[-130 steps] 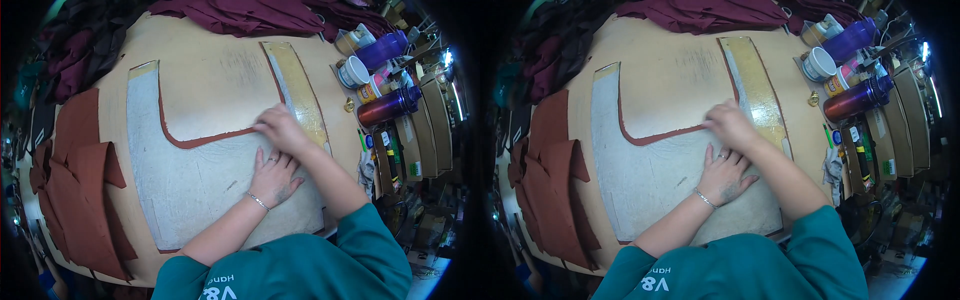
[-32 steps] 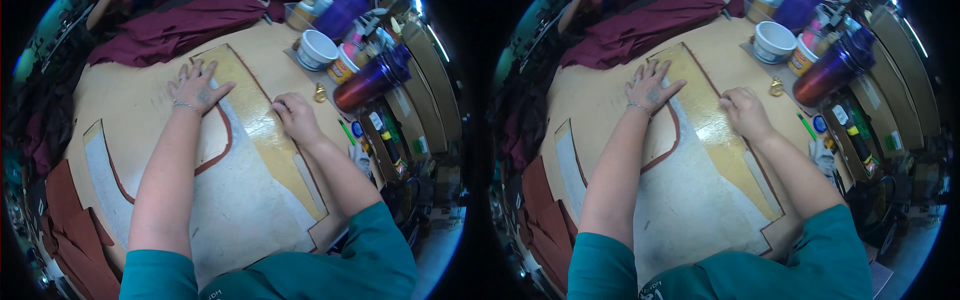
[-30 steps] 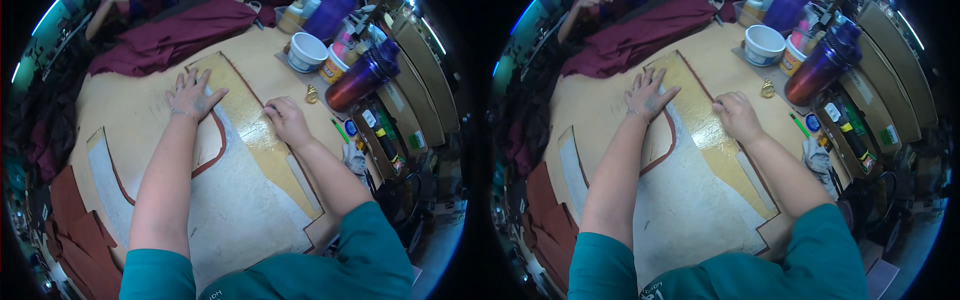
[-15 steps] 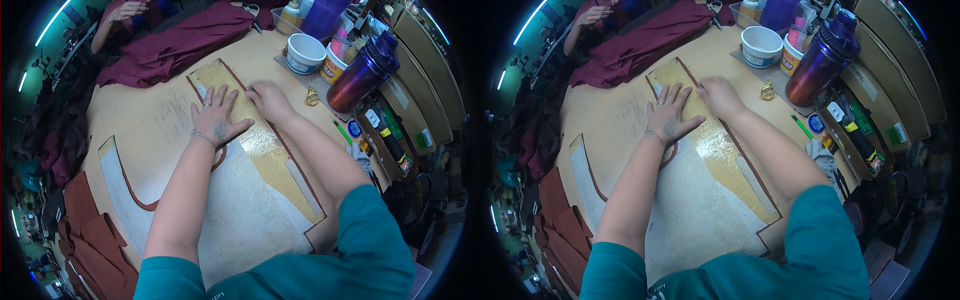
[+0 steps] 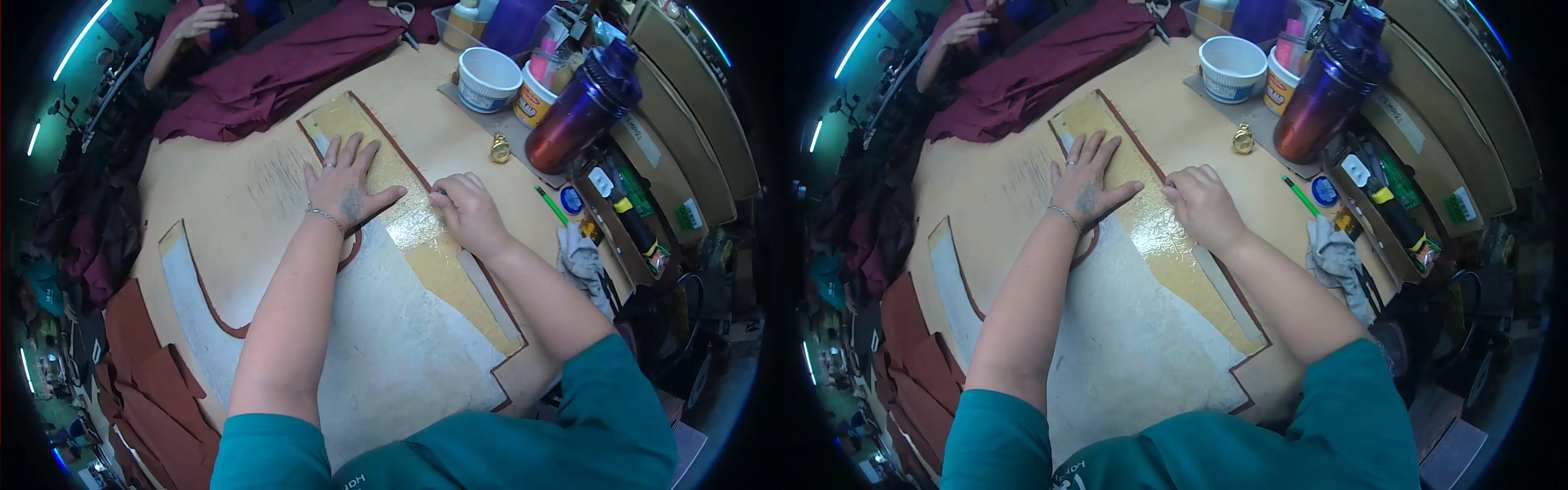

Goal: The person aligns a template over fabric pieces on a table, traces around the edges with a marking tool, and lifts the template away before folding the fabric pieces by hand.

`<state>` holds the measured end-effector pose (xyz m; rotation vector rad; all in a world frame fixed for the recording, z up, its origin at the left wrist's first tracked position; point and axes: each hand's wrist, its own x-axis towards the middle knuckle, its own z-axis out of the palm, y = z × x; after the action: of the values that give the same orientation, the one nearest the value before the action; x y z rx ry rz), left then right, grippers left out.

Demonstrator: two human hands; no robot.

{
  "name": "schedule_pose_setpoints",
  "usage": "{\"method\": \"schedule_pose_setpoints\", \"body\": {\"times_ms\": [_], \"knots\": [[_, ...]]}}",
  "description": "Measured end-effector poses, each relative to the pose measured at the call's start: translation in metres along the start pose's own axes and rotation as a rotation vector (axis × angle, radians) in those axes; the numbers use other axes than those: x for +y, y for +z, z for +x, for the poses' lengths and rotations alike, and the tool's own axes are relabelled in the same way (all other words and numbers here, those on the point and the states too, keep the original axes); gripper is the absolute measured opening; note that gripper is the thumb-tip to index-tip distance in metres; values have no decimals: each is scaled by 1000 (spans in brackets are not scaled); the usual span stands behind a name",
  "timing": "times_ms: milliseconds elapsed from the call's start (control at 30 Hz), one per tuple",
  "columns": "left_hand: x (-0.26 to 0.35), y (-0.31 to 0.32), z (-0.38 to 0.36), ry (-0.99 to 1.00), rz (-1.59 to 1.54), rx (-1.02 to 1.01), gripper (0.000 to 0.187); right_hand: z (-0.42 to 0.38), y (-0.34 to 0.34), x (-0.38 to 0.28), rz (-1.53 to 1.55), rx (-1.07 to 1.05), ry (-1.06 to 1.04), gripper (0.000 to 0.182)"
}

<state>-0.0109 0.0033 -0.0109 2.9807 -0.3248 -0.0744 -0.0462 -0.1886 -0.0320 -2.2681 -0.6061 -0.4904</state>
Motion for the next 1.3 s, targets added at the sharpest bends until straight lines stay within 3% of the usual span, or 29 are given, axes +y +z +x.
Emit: {"method": "schedule_pose_setpoints", "body": {"times_ms": [167, 267, 467, 700, 933, 1067, 1200, 1300], "knots": [[22, 11, -22, -7, 148, 153, 65, -1, 1, 3, 24, 70, -38, 9], [57, 0, -60, 81, -56, -21, 80, -5, 5, 3, 25, 81, -41, 9], [62, 12, -71, 58, -94, 20, 97, 1, 9, 11, 37, 79, -33, 10], [62, 11, -69, 61, -45, 13, 97, 59, 38, 22, -21, -1, 9, 14], [62, 19, -72, 66, -62, 53, 96, -79, -61, -28, 27, -155, 102, 11], [63, 15, -70, 57, -40, 28, 99, -37, -35, -11, 44, -64, -27, 12], [65, 13, -70, 51, -19, -1, 101, 45, 26, 21, 7, -16, 8, 15], [64, 13, -69, 45, -18, -7, 101, 57, 37, 21, 92, 23, 95, 14]]}}
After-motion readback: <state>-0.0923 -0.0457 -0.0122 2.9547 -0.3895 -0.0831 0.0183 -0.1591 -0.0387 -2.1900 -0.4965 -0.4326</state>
